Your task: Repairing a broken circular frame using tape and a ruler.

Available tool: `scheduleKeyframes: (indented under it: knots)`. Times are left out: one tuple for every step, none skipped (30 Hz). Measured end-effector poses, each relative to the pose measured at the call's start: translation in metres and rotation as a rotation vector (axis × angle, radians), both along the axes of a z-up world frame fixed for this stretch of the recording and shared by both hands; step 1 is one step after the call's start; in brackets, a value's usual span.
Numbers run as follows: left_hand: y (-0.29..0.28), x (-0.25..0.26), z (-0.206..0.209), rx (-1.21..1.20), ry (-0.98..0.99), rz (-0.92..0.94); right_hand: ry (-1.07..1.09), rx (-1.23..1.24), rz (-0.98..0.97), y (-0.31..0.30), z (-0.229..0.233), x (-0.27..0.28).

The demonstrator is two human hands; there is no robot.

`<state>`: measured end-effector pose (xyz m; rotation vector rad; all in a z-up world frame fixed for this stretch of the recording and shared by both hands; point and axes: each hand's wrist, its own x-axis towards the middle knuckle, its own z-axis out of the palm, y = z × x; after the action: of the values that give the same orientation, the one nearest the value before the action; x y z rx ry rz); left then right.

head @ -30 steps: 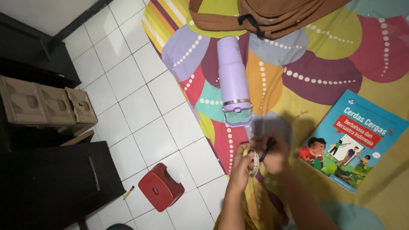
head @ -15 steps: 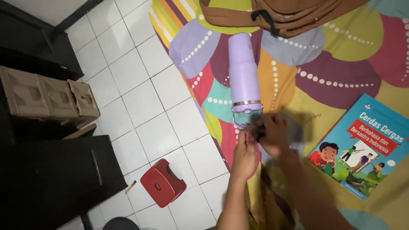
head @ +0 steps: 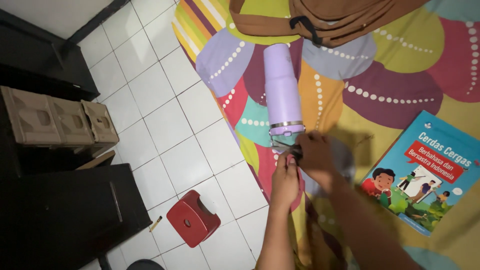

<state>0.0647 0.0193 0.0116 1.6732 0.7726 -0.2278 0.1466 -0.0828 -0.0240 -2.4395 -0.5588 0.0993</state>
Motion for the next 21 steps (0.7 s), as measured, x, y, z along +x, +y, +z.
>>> scheduleKeyframes:
  knots:
    - [0.000,0.001,0.004,0.001,0.000,-0.001,0.000,0.001,-0.001,-0.001,-0.002,0.001]
    - [0.000,0.002,0.008,0.028,0.014,-0.021,-0.012,-0.012,0.006,-0.001,-0.003,0.000]
    - [0.000,0.003,0.012,0.056,0.028,-0.041,-0.025,-0.025,0.013,-0.002,-0.005,0.000]
    - [0.000,0.002,0.010,0.057,0.028,-0.042,-0.025,-0.025,0.012,-0.001,-0.004,0.000]
    - [0.001,0.002,0.008,0.071,0.037,-0.057,-0.042,-0.028,0.019,-0.001,-0.003,-0.001]
    - [0.001,0.003,0.006,0.085,0.045,-0.072,-0.060,-0.031,0.027,0.000,-0.003,-0.001]
    - [0.001,0.003,0.006,0.086,0.044,-0.072,-0.061,-0.030,0.026,-0.001,-0.003,-0.001]
    - [0.001,0.003,0.005,0.100,0.049,-0.083,-0.081,-0.025,0.038,-0.002,-0.003,-0.003]
    - [0.002,0.003,0.004,0.113,0.054,-0.093,-0.100,-0.020,0.050,-0.002,-0.003,-0.005]
    - [0.002,0.006,0.014,0.114,0.055,-0.092,-0.100,-0.018,0.051,-0.003,0.000,-0.005]
    - [0.003,0.008,0.024,0.092,0.098,-0.100,-0.088,-0.020,0.062,-0.003,0.003,-0.005]
    - [0.003,0.011,0.033,0.069,0.142,-0.109,-0.075,-0.022,0.072,-0.004,0.006,-0.006]
    - [0.003,0.011,0.036,0.070,0.144,-0.109,-0.073,-0.022,0.072,-0.005,0.007,-0.006]
    - [0.002,0.012,0.039,0.075,0.125,-0.106,-0.037,-0.060,0.083,-0.006,0.007,-0.005]
    - [0.001,0.012,0.041,0.081,0.106,-0.103,-0.001,-0.098,0.093,-0.007,0.007,-0.005]
    - [0.001,0.011,0.037,0.081,0.106,-0.104,-0.002,-0.098,0.092,-0.008,0.005,-0.006]
    - [0.001,0.010,0.033,0.101,0.099,-0.123,0.016,-0.090,0.091,-0.009,0.004,-0.007]
    - [0.001,0.010,0.029,0.121,0.092,-0.143,0.033,-0.082,0.089,-0.010,0.002,-0.007]
    - [0.001,0.010,0.030,0.121,0.091,-0.144,0.032,-0.082,0.087,-0.010,0.008,-0.006]
    - [0.001,0.011,0.031,0.051,0.123,-0.125,0.019,-0.051,0.104,-0.011,0.014,-0.006]
    - [0.001,0.011,0.031,-0.019,0.154,-0.106,0.006,-0.020,0.120,-0.012,0.020,-0.006]
